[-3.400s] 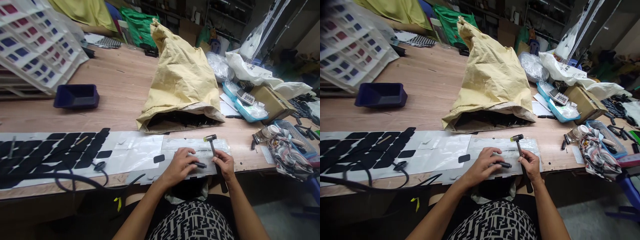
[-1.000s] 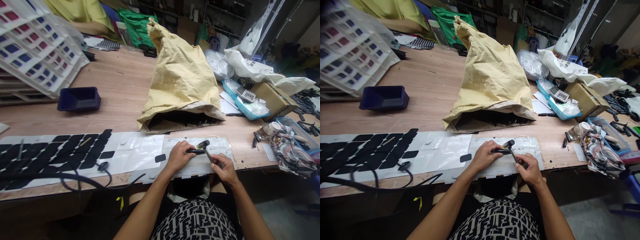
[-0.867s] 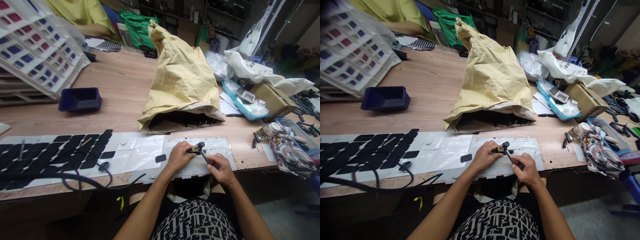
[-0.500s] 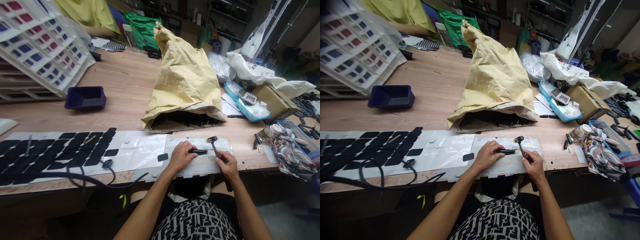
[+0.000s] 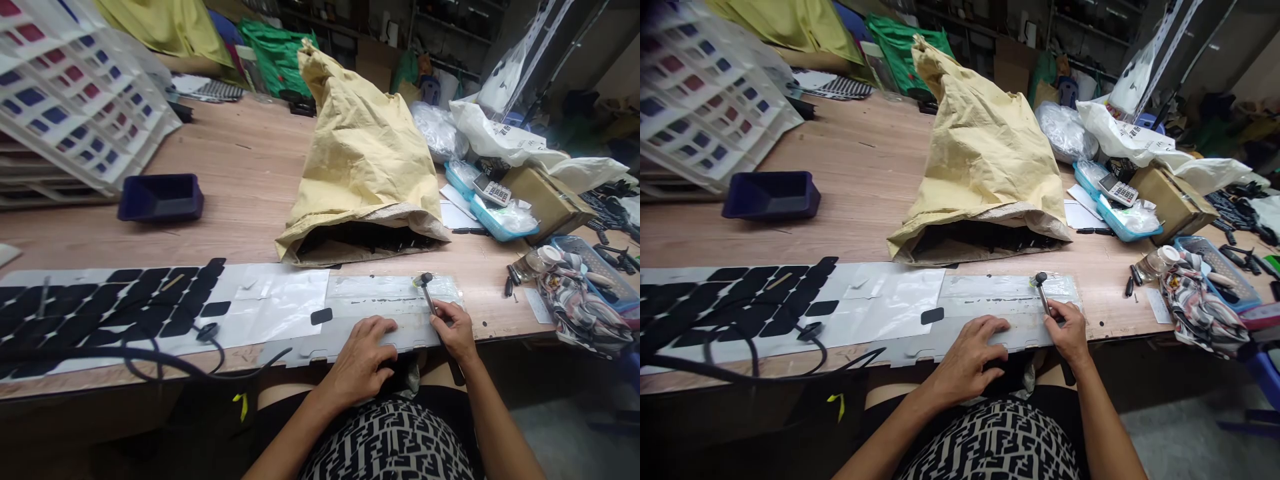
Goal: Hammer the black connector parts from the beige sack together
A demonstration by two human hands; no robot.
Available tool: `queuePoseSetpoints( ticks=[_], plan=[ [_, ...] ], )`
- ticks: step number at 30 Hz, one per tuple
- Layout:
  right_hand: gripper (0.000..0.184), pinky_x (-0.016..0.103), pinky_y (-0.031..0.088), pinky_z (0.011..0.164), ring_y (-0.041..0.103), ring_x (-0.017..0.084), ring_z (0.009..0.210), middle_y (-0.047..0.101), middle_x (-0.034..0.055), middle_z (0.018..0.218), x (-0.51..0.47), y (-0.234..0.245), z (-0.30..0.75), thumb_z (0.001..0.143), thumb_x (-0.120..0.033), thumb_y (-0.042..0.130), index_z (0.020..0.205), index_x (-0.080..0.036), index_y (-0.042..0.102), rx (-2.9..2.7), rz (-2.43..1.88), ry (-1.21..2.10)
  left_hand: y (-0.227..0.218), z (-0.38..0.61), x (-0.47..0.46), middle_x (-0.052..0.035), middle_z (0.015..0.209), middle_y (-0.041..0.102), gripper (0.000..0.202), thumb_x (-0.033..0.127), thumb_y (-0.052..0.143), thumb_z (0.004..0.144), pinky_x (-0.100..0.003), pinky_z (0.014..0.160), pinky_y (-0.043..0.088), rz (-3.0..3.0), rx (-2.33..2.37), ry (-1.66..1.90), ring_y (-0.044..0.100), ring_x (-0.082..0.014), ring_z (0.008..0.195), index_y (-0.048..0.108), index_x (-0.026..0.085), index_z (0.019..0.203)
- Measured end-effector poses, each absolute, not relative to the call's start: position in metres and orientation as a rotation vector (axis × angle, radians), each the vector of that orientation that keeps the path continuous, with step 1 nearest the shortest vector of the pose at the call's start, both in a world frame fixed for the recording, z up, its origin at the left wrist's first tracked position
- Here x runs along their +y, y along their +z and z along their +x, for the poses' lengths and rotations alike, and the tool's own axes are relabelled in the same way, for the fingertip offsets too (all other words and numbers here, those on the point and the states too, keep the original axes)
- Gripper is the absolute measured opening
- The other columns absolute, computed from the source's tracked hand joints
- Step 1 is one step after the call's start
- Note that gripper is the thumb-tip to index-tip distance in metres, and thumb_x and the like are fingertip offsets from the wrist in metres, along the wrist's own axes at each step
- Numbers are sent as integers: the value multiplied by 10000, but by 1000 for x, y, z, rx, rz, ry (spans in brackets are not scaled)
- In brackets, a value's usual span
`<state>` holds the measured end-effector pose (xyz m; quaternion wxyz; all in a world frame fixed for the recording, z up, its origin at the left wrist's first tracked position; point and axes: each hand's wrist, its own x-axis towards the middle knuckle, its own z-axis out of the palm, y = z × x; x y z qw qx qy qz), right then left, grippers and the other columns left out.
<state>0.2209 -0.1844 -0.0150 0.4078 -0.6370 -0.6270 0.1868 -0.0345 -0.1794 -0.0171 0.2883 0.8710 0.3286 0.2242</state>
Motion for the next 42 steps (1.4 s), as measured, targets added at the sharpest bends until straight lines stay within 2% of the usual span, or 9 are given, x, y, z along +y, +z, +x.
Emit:
queuePoseSetpoints(
  ticks=[3, 6, 11, 14, 19, 24, 31, 36, 42],
  plan=[
    [292, 338, 520, 726, 603, 189, 748, 654, 26, 787, -185, -15, 220, 806, -255, 661, 1080, -222, 756, -1600, -1600, 462, -13, -34, -174, -58, 1286, 585, 138, 235, 807, 703, -525, 1059, 388, 2267, 870, 621, 448, -327, 1253, 725, 255, 812],
    [288, 338, 517, 728, 598, 187, 744, 651, 21, 780, -185, -14, 219, 808, -249, 655, 1077, -230, 754, -1612, -1591, 457, -8, -33, -152, -65, 1123, 656, 67, 278, 726, 791, -438, 957, 474, 2112, 945, 717, 563, -262, 1093, 725, 248, 851],
    [284, 340, 515, 730, 595, 189, 742, 649, 21, 776, -185, -15, 219, 804, -236, 656, 1071, -230, 753, -1609, -1589, 452, 2, -22, -78, -44, 955, 708, 231, 378, 654, 829, -328, 777, 519, 1648, 1468, 941, 645, -191, 827, 705, 217, 986],
    [281, 341, 512, 729, 594, 189, 737, 648, 21, 768, -185, -15, 219, 806, -231, 652, 1068, -223, 752, -1618, -1586, 439, 5, -11, -34, -59, 908, 728, 317, 466, 647, 824, -340, 796, 507, 1493, 1794, 924, 670, -228, 871, 708, 201, 988],
    [284, 342, 505, 728, 590, 188, 725, 648, 17, 748, -185, -12, 217, 805, -225, 644, 1068, -227, 751, -1642, -1585, 435, 1, 9, 3, -172, 989, 740, 538, 641, 688, 734, -454, 814, 498, 1498, 2103, 711, 672, -377, 999, 724, 205, 1047],
    [294, 341, 502, 730, 584, 185, 723, 643, 18, 747, -186, -11, 216, 807, -216, 639, 1077, -222, 752, -1648, -1586, 437, -4, 8, 12, -205, 1037, 736, 513, 568, 702, 762, -465, 809, 501, 1491, 2162, 629, 677, -393, 1017, 720, 208, 1126],
    [292, 334, 501, 731, 578, 181, 721, 639, 15, 740, -187, -11, 215, 800, -210, 637, 1067, -212, 756, -1633, -1579, 448, -2, -20, -3, -114, 973, 756, 407, 469, 736, 735, -375, 801, 494, 1451, 2033, 704, 675, -319, 982, 766, 193, 1033],
    [297, 318, 498, 697, 571, 175, 709, 628, 14, 745, -187, -12, 216, 788, -217, 656, 1065, -215, 763, -1585, -1576, 493, -4, -31, -54, -35, 842, 681, 329, 457, 690, 767, -296, 686, 456, 1633, 1479, 859, 620, -198, 778, 758, 194, 952],
    [303, 311, 496, 690, 580, 168, 714, 620, 10, 764, -186, -15, 222, 784, -242, 678, 1073, -223, 768, -1467, -1522, 596, -23, -22, -93, -33, 876, 652, 157, 315, 672, 835, -346, 830, 424, 2030, 1064, 752, 553, -215, 905, 747, 228, 943]
  ],
)
